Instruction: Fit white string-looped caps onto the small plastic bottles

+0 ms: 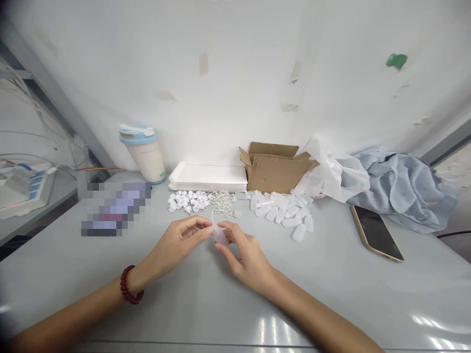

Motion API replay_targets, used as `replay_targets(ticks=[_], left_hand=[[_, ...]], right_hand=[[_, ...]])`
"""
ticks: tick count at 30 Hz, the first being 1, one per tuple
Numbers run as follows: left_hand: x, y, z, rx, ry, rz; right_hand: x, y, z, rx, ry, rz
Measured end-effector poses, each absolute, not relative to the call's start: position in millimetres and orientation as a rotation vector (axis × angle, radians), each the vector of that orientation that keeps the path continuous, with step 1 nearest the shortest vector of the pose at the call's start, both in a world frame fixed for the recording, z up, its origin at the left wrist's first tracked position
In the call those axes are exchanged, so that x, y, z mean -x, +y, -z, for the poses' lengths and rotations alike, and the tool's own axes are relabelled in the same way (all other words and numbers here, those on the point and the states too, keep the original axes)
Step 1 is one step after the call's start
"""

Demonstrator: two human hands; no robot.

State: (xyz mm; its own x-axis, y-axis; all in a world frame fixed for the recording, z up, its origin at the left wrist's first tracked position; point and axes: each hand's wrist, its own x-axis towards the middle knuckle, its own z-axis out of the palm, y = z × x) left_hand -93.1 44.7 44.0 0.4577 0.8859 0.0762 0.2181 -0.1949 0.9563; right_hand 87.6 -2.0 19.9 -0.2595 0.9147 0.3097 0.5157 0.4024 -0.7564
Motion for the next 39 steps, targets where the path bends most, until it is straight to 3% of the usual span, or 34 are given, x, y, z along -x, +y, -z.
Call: replay_targets(ticks=[14, 20, 26, 39], left_hand=[[97.4, 47.0, -44.1, -1.909, 1.013, -0.740], [100.1, 46.6, -39.6, -2.510, 0.915, -1.069], [99.5, 43.1, -36.9, -2.870, 0.678, -0.879], [112.0, 51.7, -30.4, -2.762, 0.719, -0.790]], right_hand=[[-84.6, -1.9, -20.6, 1.202, -1.873, -0.841], [-80.3, 1.5, -22.3, 1.214, -1.580, -1.134], [-73.9, 2.9, -22.4, 1.029, -1.304, -1.441], [-67.3, 6.4, -14.1, 0.995, -1.311, -1.509]])
